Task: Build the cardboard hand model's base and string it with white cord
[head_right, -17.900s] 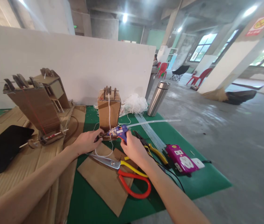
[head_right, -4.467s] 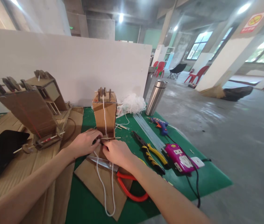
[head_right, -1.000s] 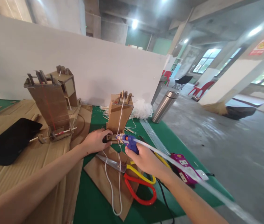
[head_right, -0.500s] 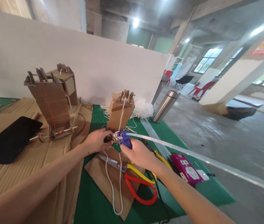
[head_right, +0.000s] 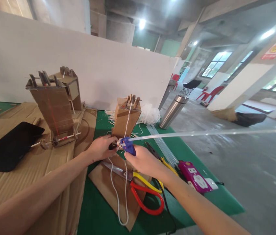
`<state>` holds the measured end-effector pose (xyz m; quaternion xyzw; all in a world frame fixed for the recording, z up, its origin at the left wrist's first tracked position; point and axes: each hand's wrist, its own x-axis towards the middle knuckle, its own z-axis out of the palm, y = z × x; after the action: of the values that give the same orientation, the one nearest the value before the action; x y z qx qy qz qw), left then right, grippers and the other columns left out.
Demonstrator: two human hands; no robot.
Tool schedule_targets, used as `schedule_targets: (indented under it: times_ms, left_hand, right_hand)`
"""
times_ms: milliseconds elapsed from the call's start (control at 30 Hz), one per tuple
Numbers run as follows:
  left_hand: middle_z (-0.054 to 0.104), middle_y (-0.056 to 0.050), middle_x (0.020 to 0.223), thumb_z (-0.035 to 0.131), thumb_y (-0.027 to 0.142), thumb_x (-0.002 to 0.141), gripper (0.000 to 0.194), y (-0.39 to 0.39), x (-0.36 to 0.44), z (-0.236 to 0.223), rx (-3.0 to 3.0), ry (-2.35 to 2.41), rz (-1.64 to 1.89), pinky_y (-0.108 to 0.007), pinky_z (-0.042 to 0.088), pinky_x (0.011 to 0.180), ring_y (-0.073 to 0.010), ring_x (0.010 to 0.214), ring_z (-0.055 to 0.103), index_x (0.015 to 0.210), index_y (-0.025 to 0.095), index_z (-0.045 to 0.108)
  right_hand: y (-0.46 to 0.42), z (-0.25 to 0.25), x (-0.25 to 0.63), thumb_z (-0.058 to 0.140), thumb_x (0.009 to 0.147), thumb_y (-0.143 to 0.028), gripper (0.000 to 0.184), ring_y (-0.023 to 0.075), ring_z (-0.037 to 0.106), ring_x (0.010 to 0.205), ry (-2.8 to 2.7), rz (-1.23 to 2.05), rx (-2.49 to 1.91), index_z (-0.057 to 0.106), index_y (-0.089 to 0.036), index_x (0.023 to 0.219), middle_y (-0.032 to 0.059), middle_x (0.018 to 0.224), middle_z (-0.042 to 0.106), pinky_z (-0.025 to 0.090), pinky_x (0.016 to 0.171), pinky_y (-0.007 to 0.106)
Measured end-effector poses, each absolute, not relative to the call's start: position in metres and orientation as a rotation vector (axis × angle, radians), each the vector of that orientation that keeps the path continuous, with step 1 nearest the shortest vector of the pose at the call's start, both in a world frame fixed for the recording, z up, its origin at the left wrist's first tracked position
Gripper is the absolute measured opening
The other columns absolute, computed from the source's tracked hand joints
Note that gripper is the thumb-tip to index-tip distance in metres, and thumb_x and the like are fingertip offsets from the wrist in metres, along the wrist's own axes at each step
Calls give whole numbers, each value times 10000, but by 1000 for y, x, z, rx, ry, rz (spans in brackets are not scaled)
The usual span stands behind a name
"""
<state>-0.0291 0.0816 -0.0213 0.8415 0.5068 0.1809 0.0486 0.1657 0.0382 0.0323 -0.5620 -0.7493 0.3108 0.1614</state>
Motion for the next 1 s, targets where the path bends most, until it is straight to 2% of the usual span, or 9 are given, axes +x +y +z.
schedule_targets:
  times_ms: [467, 633, 1000]
  left_hand:
    - [659, -16, 924, 551, 369, 814, 208, 82, -29, -24, 2575, 1544, 561, -267, 476, 706, -193, 841, 643, 983, 260, 604]
    - [657, -14, 928, 550, 349, 817, 184, 81, -29, -22, 2563, 1550, 552, -256, 475, 714, -183, 855, 638, 968, 260, 607]
    - [657, -15, 933, 564, 352, 802, 199, 81, -29, -23, 2579, 1547, 558, -259, 477, 692, -189, 837, 641, 974, 253, 587]
  right_hand:
    - [40, 32, 166, 441, 845, -409, 239, 113, 359, 461, -2189, 937, -1638, 489, -203, 734, -49, 524, 418, 265, 448, 241]
    - [39, 35, 164, 451, 837, -403, 240, 109, 356, 456, -2184, 950, -1663, 453, -207, 699, -51, 513, 400, 246, 438, 236]
    - [41, 34, 166, 451, 846, -406, 227, 122, 408, 465, -2198, 958, -1667, 482, -204, 746, -45, 509, 402, 234, 429, 235]
